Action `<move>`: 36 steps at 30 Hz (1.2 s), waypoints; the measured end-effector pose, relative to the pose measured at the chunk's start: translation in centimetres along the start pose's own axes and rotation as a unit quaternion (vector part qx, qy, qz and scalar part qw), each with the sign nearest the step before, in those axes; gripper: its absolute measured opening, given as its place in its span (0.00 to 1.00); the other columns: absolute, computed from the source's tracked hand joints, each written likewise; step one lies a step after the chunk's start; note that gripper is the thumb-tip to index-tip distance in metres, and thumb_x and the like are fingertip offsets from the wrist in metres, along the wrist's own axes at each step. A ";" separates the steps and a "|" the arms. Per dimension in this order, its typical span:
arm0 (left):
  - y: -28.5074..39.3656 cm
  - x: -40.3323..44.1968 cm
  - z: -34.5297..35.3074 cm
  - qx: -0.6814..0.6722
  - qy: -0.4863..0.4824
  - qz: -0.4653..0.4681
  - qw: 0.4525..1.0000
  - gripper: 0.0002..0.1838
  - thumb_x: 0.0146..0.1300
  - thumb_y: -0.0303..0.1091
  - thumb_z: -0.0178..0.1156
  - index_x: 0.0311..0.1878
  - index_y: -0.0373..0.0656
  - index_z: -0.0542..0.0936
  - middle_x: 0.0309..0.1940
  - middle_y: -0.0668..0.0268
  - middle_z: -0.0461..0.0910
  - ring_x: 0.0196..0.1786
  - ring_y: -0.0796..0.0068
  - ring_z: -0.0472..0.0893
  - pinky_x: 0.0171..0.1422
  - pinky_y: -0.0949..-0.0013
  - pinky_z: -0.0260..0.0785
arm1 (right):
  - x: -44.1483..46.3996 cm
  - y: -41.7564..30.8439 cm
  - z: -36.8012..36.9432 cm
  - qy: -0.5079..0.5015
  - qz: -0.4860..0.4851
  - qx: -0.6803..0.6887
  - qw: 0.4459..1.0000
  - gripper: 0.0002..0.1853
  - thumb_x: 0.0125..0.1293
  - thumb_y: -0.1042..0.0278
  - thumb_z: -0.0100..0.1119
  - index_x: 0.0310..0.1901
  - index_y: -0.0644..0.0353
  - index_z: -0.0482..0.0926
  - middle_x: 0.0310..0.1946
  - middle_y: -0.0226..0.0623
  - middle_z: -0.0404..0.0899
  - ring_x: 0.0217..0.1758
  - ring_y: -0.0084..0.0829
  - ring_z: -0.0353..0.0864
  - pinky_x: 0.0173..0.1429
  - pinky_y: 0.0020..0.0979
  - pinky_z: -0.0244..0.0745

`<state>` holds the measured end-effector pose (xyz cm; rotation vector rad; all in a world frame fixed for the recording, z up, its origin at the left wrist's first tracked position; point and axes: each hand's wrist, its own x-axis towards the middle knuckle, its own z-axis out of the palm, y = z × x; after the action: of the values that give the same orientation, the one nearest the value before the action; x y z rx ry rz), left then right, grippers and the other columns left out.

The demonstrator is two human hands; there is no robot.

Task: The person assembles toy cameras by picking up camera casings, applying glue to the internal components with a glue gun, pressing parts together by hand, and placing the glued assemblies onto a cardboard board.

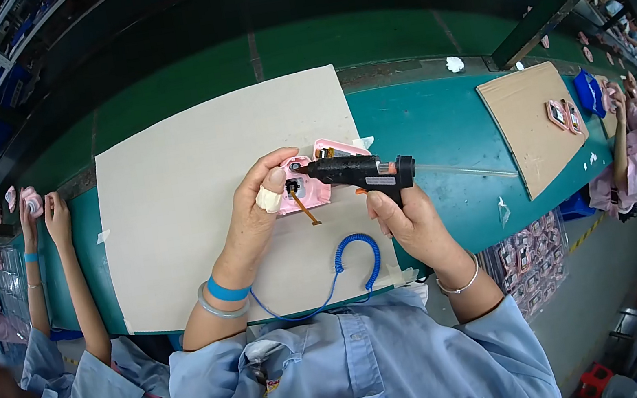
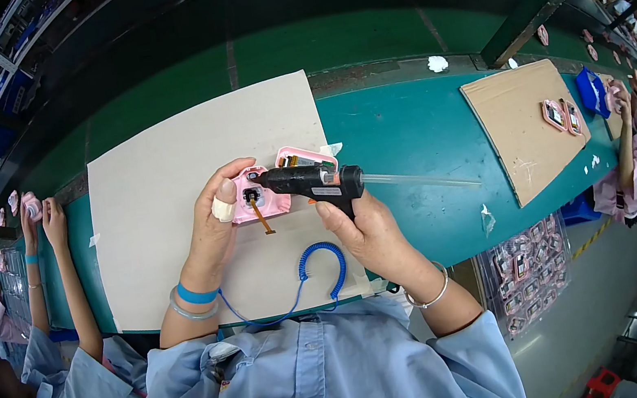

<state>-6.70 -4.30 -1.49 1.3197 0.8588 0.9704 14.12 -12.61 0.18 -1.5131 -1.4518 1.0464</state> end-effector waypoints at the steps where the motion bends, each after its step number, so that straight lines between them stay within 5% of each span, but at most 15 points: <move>1: 0.0 0.0 0.0 0.002 0.000 -0.001 1.000 0.24 0.70 0.51 0.48 0.57 0.40 0.73 0.48 0.57 0.77 0.51 0.66 0.77 0.56 0.69 0.70 | 0.0 -0.1 0.0 0.001 -0.002 -0.001 1.000 0.12 0.70 0.61 0.52 0.44 0.62 0.73 0.25 0.34 0.73 0.25 0.26 0.70 0.30 0.27 0.66; 15: -0.2 -0.1 0.0 0.003 0.000 -0.008 1.000 0.23 0.70 0.50 0.48 0.58 0.41 0.73 0.48 0.57 0.77 0.51 0.67 0.77 0.57 0.68 0.70 | -0.2 -0.2 0.1 0.022 -0.009 0.041 0.999 0.14 0.69 0.62 0.52 0.49 0.63 0.71 0.24 0.34 0.72 0.23 0.27 0.69 0.28 0.27 0.65; 25: 0.5 -0.6 0.2 0.099 -0.001 0.006 0.995 0.23 0.71 0.47 0.46 0.59 0.39 0.72 0.50 0.56 0.75 0.53 0.69 0.75 0.57 0.70 0.68 | -0.7 -1.1 0.2 0.027 -0.061 -0.100 0.993 0.14 0.70 0.62 0.51 0.50 0.63 0.71 0.24 0.36 0.73 0.23 0.27 0.71 0.26 0.28 0.65; 30: 0.8 -0.5 -0.8 -0.055 0.047 -0.021 0.997 0.21 0.71 0.44 0.47 0.58 0.40 0.71 0.49 0.57 0.75 0.52 0.70 0.74 0.56 0.72 0.67 | -0.4 -0.5 0.1 -0.019 -0.013 -0.070 0.997 0.14 0.71 0.62 0.50 0.49 0.64 0.70 0.25 0.36 0.75 0.22 0.25 0.72 0.24 0.26 0.66; 34: 1.3 -1.0 -4.2 -0.044 0.108 -0.012 0.993 0.20 0.71 0.44 0.47 0.57 0.39 0.71 0.50 0.57 0.75 0.51 0.70 0.75 0.56 0.71 0.68 | -0.3 -0.4 -0.1 0.024 0.027 0.189 0.981 0.13 0.72 0.60 0.48 0.38 0.63 0.73 0.20 0.32 0.73 0.16 0.21 0.66 0.21 0.21 0.63; 36: 1.0 -1.4 -7.6 -0.029 0.148 -0.011 0.989 0.21 0.72 0.44 0.46 0.56 0.37 0.71 0.50 0.56 0.75 0.51 0.70 0.75 0.55 0.70 0.69 | -0.2 0.1 -0.7 0.033 0.044 0.224 0.973 0.14 0.72 0.60 0.47 0.40 0.64 0.72 0.22 0.32 0.74 0.16 0.20 0.67 0.21 0.21 0.64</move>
<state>-14.31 -2.71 -1.08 1.1296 1.0591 1.1834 14.77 -12.78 0.36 -1.2755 -1.0212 1.2655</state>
